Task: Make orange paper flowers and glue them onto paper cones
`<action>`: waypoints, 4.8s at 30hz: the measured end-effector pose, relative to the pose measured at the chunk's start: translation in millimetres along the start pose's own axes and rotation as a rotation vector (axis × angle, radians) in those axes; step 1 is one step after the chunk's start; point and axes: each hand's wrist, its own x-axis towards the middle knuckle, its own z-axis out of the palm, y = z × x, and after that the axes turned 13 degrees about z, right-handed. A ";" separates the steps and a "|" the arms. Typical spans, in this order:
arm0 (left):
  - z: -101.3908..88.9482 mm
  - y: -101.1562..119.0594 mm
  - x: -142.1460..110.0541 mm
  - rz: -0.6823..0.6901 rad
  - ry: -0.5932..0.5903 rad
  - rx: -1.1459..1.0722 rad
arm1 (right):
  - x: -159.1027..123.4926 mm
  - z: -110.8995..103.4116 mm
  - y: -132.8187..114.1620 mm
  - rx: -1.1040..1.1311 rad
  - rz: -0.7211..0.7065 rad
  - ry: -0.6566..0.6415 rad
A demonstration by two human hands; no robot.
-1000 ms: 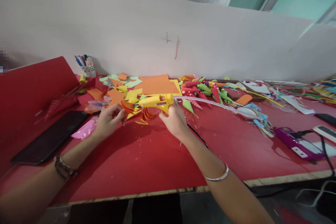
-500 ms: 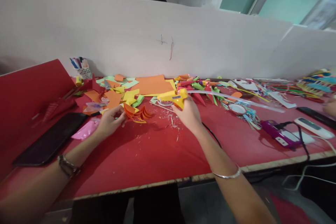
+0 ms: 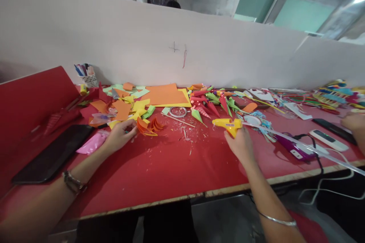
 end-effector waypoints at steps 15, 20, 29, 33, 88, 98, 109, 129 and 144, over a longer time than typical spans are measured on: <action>-6.6 8.1 -8.2 -0.046 -0.165 -0.017 | -27.7 -34.4 -10.4 -0.608 -0.057 -0.017; -18.5 8.2 -14.4 -0.057 -0.241 0.062 | -55.8 -54.2 -25.1 -0.621 -0.144 -0.058; -25.9 -3.2 -25.7 -0.077 -0.266 0.191 | -49.6 -14.9 -153.4 0.260 -0.514 -0.508; -24.4 -1.4 -27.0 -0.038 -0.256 0.220 | -49.6 28.9 -194.2 0.392 -0.567 -0.537; -10.3 -0.7 -23.2 0.094 -0.345 0.237 | -84.1 14.7 -187.8 0.706 -0.770 -0.980; -11.1 8.5 -26.7 0.187 -0.186 0.254 | -84.9 10.5 -186.8 0.758 -0.753 -0.929; -13.2 12.1 -27.1 0.354 -0.210 0.392 | -84.5 9.4 -186.4 0.684 -0.813 -0.858; -6.3 11.0 -28.0 0.338 -0.220 0.319 | -87.0 5.7 -188.0 0.628 -0.896 -0.856; -8.0 12.6 -26.5 0.303 -0.275 0.258 | -89.5 7.3 -188.7 0.629 -0.837 -0.847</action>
